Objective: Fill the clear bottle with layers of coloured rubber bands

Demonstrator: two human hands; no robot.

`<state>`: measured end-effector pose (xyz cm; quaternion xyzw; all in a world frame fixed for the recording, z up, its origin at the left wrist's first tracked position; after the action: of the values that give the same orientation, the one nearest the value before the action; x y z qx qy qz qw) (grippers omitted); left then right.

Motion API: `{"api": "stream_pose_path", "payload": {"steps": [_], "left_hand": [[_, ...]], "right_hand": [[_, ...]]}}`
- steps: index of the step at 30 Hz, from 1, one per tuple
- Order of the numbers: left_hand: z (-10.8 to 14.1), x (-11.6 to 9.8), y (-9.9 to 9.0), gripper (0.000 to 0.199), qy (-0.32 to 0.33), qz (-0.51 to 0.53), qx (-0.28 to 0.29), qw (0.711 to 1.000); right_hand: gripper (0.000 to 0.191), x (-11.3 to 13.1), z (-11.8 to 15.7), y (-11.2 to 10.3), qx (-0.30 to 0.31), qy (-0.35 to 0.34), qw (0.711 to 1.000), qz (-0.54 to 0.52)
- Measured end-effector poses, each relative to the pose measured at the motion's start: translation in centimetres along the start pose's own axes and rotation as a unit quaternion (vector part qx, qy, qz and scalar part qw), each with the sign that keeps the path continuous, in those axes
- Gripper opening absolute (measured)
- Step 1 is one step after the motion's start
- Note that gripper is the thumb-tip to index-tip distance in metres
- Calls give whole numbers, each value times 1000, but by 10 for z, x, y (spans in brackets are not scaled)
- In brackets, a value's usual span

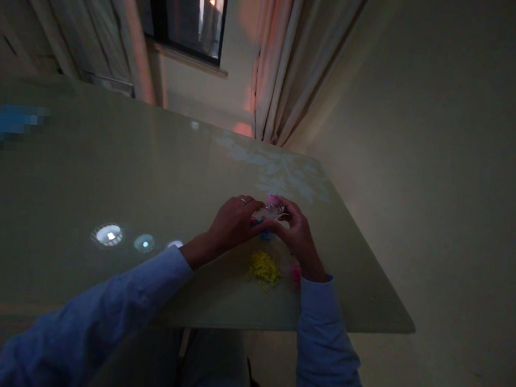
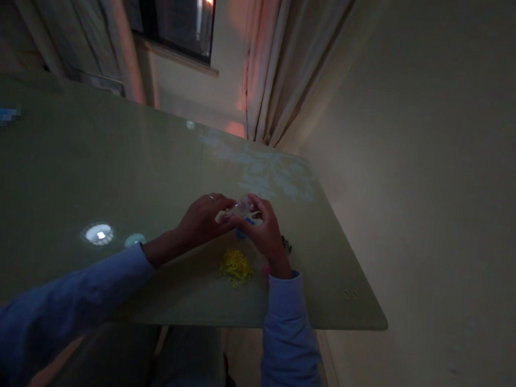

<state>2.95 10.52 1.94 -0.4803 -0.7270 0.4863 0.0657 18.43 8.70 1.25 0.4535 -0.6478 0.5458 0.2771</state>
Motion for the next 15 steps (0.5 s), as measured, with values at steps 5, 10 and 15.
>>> {"api": "stream_pose_path", "payload": {"steps": [5,10,15], "left_hand": [[1,-4,1,41,6,-16,4,1000],[2,-6,-1,63,13,14,7,1000],[3,-6,-1,59,31,35,8,999]], "right_hand": [[40,12,1,4,3,9,1000,19],[36,10,3,-5,-45,2,999,-30],[33,8,6,-22,-115,-7,992,-60]]}}
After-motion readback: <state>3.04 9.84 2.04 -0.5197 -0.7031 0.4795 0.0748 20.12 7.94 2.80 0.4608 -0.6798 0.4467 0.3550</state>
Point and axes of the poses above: each hand's wrist, its own z-axis away from the middle knuckle, its own y-axis out of the palm, x = y × z, the point moved 8 cm from there along -z, towards the middle knuckle, and after that the axes turned 12 degrees about x, right-handed, at the moved point
